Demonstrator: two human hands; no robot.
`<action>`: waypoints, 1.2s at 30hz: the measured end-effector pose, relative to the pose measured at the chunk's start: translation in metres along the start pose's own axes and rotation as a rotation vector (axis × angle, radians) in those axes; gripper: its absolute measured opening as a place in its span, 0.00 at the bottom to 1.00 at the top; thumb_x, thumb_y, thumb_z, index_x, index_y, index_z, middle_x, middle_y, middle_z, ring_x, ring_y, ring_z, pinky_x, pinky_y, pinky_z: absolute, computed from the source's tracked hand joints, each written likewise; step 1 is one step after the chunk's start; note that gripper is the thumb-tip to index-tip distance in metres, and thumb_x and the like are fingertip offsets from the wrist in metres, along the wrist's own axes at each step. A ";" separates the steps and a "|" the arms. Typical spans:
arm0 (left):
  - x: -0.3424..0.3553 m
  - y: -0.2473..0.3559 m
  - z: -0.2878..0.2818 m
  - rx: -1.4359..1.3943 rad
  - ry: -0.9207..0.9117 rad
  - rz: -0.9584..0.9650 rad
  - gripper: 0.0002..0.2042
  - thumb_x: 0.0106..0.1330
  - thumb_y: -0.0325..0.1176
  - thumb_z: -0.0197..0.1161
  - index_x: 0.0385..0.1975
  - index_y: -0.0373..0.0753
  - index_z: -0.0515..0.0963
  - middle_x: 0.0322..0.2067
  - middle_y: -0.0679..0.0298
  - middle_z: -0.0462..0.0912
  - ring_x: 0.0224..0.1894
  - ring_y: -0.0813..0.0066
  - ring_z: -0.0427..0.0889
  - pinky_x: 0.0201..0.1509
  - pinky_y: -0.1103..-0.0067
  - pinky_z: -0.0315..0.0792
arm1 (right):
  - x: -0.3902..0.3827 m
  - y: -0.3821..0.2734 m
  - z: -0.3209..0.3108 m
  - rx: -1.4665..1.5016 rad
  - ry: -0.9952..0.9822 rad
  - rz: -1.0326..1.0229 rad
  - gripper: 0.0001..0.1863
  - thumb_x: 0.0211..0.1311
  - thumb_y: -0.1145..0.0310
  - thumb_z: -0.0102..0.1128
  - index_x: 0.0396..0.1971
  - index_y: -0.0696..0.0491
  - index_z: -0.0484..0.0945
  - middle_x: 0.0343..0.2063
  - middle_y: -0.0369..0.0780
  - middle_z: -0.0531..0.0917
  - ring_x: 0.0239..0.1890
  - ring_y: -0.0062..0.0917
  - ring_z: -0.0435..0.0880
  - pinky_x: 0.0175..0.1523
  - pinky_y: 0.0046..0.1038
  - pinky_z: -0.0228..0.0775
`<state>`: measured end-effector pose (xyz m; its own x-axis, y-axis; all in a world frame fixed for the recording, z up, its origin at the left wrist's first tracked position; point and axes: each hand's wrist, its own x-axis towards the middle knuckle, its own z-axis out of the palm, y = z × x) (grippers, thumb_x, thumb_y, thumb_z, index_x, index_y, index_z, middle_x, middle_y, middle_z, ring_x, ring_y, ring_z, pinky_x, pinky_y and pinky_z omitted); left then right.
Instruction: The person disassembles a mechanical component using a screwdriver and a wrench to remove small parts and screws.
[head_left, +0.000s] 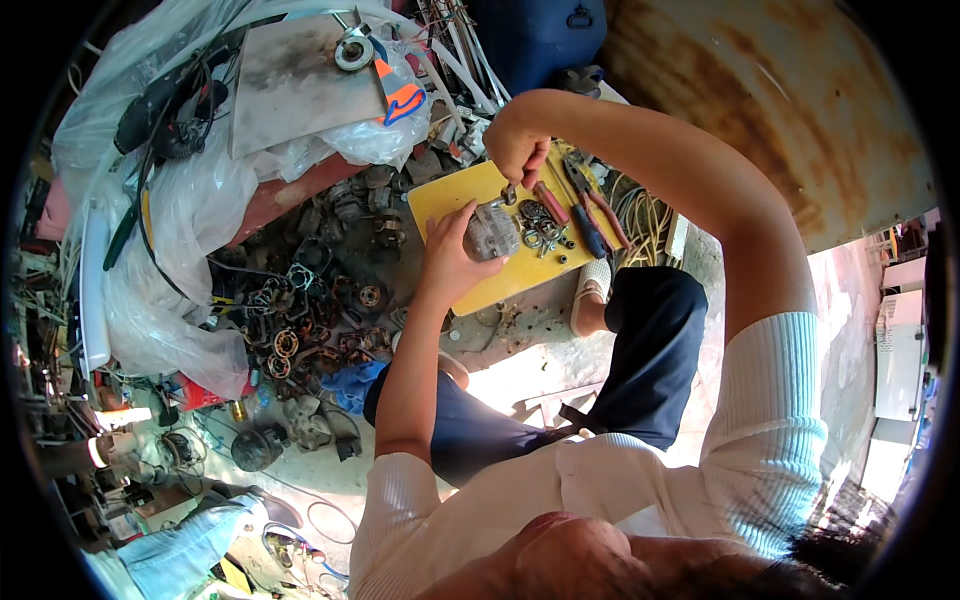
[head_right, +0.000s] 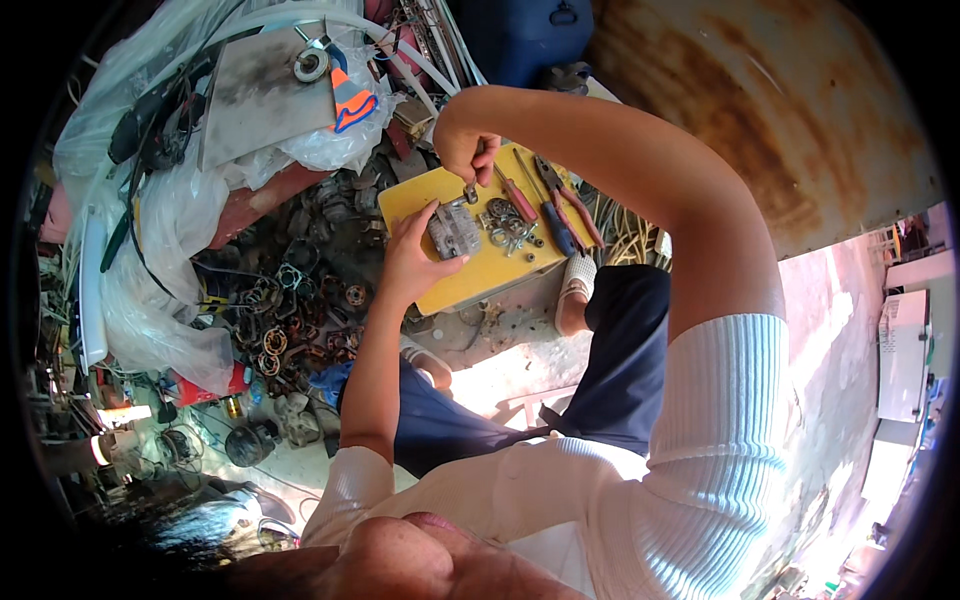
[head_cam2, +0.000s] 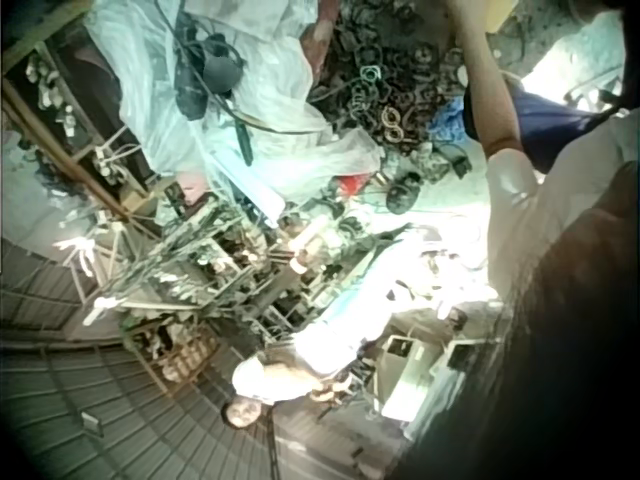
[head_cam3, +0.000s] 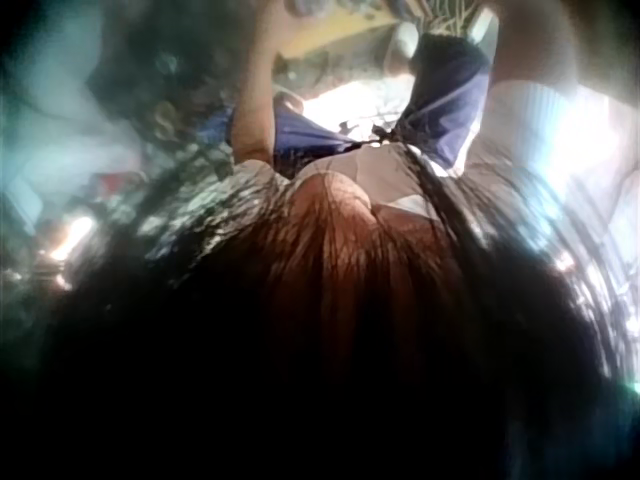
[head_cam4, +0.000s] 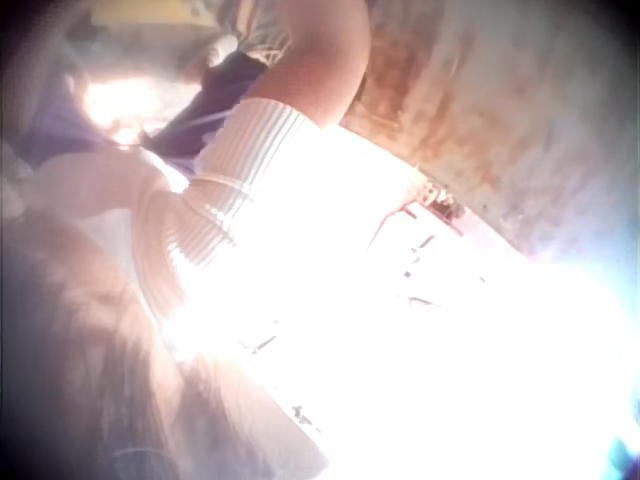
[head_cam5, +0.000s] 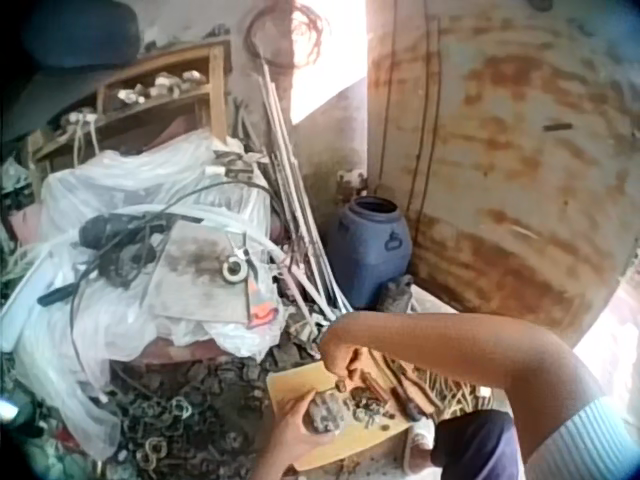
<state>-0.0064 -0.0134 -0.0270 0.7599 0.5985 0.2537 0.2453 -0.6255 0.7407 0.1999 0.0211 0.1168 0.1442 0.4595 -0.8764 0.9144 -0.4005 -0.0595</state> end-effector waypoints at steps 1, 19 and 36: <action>0.001 0.003 -0.001 0.013 -0.003 0.013 0.46 0.45 0.43 0.79 0.66 0.38 0.65 0.56 0.51 0.78 0.62 0.54 0.74 0.77 0.54 0.45 | 0.008 -0.001 -0.013 0.043 -0.057 0.017 0.04 0.57 0.78 0.65 0.32 0.59 0.80 0.30 0.36 0.85 0.33 0.18 0.90 0.25 0.17 0.70; -0.009 0.003 -0.004 0.020 -0.012 -0.069 0.41 0.42 0.43 0.82 0.57 0.39 0.68 0.54 0.48 0.77 0.59 0.46 0.73 0.67 0.57 0.61 | -0.010 0.008 0.195 -0.244 0.889 -0.145 0.27 0.58 0.77 0.56 0.60 0.54 0.74 0.44 0.51 0.82 0.39 0.41 0.87 0.43 0.38 0.79; 0.004 0.005 -0.012 0.194 -0.048 -0.134 0.40 0.45 0.50 0.78 0.59 0.41 0.69 0.54 0.54 0.81 0.62 0.56 0.75 0.76 0.48 0.40 | 0.029 0.068 0.230 0.763 1.219 -0.339 0.22 0.69 0.74 0.52 0.62 0.58 0.70 0.46 0.55 0.81 0.50 0.48 0.80 0.55 0.39 0.71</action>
<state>-0.0093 -0.0080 -0.0149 0.7397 0.6607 0.1280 0.4531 -0.6296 0.6312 0.1791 -0.1752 -0.0231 0.5443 0.8271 0.1405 0.6087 -0.2741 -0.7446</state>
